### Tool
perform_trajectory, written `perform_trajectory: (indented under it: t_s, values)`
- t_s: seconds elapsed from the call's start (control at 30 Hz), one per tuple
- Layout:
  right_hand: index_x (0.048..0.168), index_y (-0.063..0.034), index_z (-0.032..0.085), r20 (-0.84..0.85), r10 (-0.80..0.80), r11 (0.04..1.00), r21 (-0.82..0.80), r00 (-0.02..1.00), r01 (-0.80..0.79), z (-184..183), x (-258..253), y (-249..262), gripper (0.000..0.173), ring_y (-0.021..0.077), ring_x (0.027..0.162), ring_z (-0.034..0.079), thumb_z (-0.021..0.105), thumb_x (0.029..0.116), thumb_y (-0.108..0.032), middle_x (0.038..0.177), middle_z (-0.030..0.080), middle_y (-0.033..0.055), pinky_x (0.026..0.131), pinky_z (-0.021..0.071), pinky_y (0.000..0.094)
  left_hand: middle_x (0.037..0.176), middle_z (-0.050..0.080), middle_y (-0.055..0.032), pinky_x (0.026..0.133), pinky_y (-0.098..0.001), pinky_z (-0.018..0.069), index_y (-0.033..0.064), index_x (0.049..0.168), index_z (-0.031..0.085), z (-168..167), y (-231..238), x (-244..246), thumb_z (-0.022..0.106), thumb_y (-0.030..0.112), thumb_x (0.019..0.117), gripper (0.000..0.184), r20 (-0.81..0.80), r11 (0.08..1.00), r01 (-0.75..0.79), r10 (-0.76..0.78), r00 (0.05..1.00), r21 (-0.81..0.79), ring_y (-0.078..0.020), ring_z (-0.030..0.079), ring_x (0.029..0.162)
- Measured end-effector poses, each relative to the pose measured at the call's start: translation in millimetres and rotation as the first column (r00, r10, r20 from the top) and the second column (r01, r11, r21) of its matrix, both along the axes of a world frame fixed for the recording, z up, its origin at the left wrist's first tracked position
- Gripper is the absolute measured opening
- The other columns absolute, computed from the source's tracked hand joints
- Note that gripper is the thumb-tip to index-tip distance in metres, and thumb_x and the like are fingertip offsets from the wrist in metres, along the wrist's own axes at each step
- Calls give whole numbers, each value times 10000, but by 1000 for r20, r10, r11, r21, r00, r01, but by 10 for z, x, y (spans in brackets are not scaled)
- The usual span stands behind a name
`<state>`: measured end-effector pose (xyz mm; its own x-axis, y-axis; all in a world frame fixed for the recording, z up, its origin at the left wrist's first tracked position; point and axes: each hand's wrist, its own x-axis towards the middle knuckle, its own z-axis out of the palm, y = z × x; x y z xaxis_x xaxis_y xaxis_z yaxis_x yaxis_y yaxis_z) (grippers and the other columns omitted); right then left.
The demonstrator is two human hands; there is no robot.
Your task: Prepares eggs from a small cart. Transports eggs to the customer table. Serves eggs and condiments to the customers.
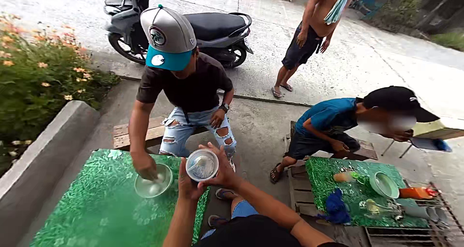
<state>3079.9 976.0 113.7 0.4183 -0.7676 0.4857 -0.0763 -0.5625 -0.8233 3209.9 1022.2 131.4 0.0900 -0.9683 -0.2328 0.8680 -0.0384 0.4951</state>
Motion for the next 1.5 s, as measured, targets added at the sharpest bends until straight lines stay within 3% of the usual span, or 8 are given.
perform_trajectory:
  t_s: [0.13,0.23,0.4,0.57,0.8,1.07,1.23,1.5]
  values:
    - [1498,76,404,-173,138,988,-46,975,-148,144,24,-23,1053,452,1506,294,846,718,-475,1567,442,224,1184,128,745,1071,735,-78,764,-407,635,171,1186,642,-106,125,96,514,608,967,505,-267,999,-16,4,964,-41,-208,733,956]
    - [1513,65,331,-95,262,963,-47,960,-267,336,-44,10,1136,327,1514,318,767,766,-672,1611,325,254,1228,313,512,1169,717,-93,860,-445,614,179,1257,653,-204,193,227,726,527,847,543,-255,972,-36,-25,967,-234,-241,705,1065]
    - [1217,-37,617,-12,293,928,-236,956,-288,791,-78,168,471,255,1415,466,762,915,-368,1484,496,185,1128,461,411,1360,654,-73,997,-379,563,180,1492,522,-35,314,385,815,513,786,833,35,860,-56,86,996,-507,-197,657,1201]
    - [1081,-186,782,-308,197,805,-491,931,-333,985,-41,203,165,428,1458,372,702,938,-162,1447,543,228,1179,345,561,1300,671,-35,958,-324,576,160,1485,509,96,391,386,814,486,813,806,167,901,-50,135,977,-432,-132,673,1127]
    - [902,-151,788,-640,190,620,-510,745,-596,1255,-52,125,245,396,1554,215,645,884,48,1617,407,134,1218,61,702,1100,746,18,874,-295,603,192,1232,673,207,577,392,839,415,792,521,181,950,-53,113,977,-308,-86,717,996]
    - [1144,-214,792,-583,291,721,-387,759,-574,1037,-53,-20,370,476,1526,227,579,875,-75,1583,415,217,1178,135,765,1203,705,-45,892,-346,600,156,1344,613,166,581,611,832,427,802,644,263,950,-103,184,947,-295,-148,701,1045]
    - [1077,-209,809,-535,283,721,-429,796,-545,982,-65,-46,251,461,1533,226,633,939,-96,1579,447,175,1189,122,756,1104,742,-31,831,-344,624,165,1219,661,174,586,637,855,415,772,548,279,967,-105,169,945,-232,-137,728,975]
    - [1026,-177,810,-482,316,789,-346,818,-508,827,-42,-135,203,433,1495,342,659,937,-72,1513,528,178,1174,269,707,1183,716,-35,862,-367,621,178,1402,558,208,469,597,837,552,725,823,406,988,-101,140,903,-117,-164,714,1025]
